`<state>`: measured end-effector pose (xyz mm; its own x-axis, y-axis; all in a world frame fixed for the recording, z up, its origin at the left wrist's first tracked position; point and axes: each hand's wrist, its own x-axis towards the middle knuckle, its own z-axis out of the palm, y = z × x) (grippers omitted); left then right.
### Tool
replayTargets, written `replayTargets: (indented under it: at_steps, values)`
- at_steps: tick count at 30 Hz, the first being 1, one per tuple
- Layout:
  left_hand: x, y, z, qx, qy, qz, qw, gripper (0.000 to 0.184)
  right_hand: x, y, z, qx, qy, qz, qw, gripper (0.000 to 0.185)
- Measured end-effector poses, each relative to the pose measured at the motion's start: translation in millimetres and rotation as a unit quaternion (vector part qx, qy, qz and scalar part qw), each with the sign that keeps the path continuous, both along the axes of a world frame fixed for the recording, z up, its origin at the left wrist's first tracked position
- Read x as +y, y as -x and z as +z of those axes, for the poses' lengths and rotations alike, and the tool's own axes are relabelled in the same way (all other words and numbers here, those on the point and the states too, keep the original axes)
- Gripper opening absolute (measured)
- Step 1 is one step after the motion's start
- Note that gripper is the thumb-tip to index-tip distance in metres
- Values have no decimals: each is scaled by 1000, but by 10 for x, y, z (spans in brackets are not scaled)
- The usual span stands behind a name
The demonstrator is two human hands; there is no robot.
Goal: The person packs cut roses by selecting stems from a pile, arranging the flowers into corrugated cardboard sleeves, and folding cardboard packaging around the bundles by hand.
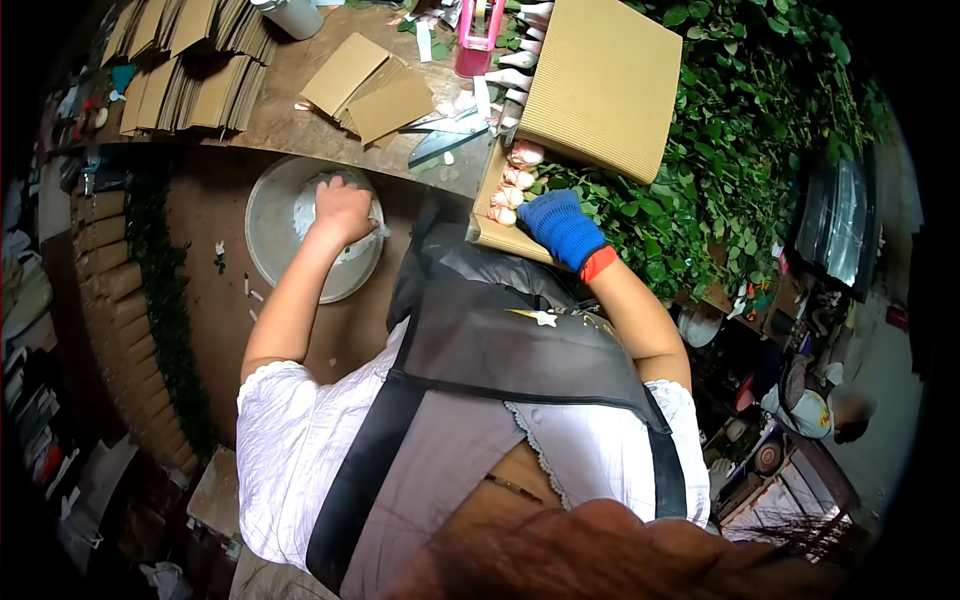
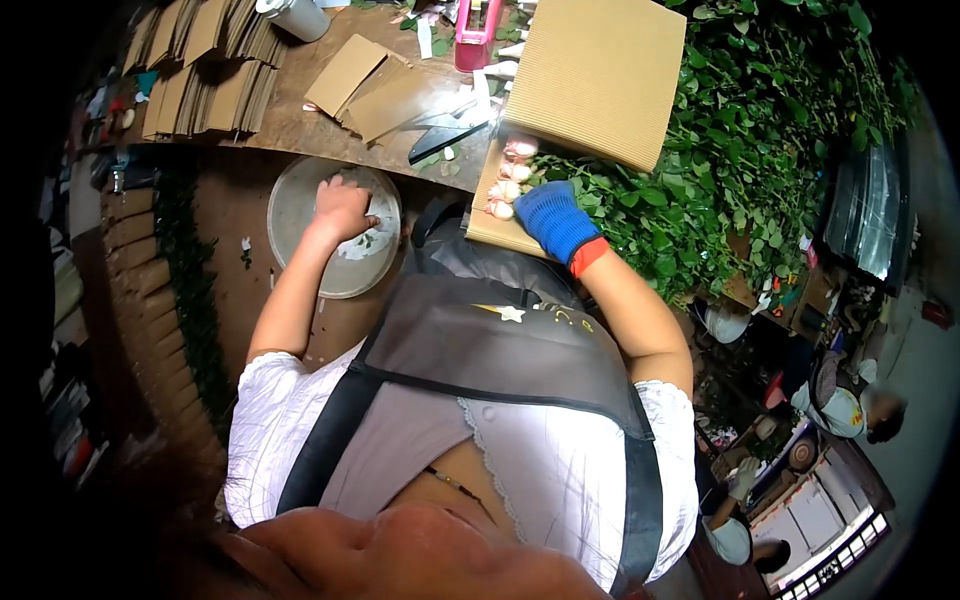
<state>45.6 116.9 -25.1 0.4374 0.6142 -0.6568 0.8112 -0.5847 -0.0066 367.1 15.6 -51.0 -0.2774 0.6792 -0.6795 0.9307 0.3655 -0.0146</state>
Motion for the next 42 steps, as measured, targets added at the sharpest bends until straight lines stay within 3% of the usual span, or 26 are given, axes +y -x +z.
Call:
replayTargets:
  at_steps: [2,4,5,6,8,10,12,16,24,31,35,42]
  values:
    - [-89,-25,-219,-142,-79,-12,987,43,17,9,-44,3,-7,39,999,20]
    - [-125,-465,-379,-307,-18,80,948,43,78,33,22,-1,5,66,998,22]
    - [-138,-690,-443,-447,0,66,892,56,56,11,-39,6,-15,73,997,20]
    - [-173,-932,-406,-472,31,86,877,75,50,12,-33,22,-19,57,998,20]
    - [-223,-1271,-483,-469,130,121,865,102,57,2,4,51,-30,27,998,21]
    - [-291,-1404,-771,-462,89,66,880,103,84,-52,138,56,3,4,998,23]
    - [-280,-1401,-895,-446,131,83,881,105,57,-77,331,54,39,-52,996,25]
    - [-326,-1369,-938,-440,137,69,885,109,-52,-80,452,74,-99,-218,968,24]
    - [-303,-1400,-844,-407,146,71,899,103,14,40,132,40,-83,-151,984,19]
    - [-387,-1446,-958,-530,78,135,834,73,27,-34,59,84,-77,-113,987,21]
    - [-433,-1409,-987,-529,69,139,835,73,40,-83,463,75,-109,-253,958,22]
    - [-435,-1427,-976,-527,51,135,837,79,93,-119,207,104,-164,-216,957,22]
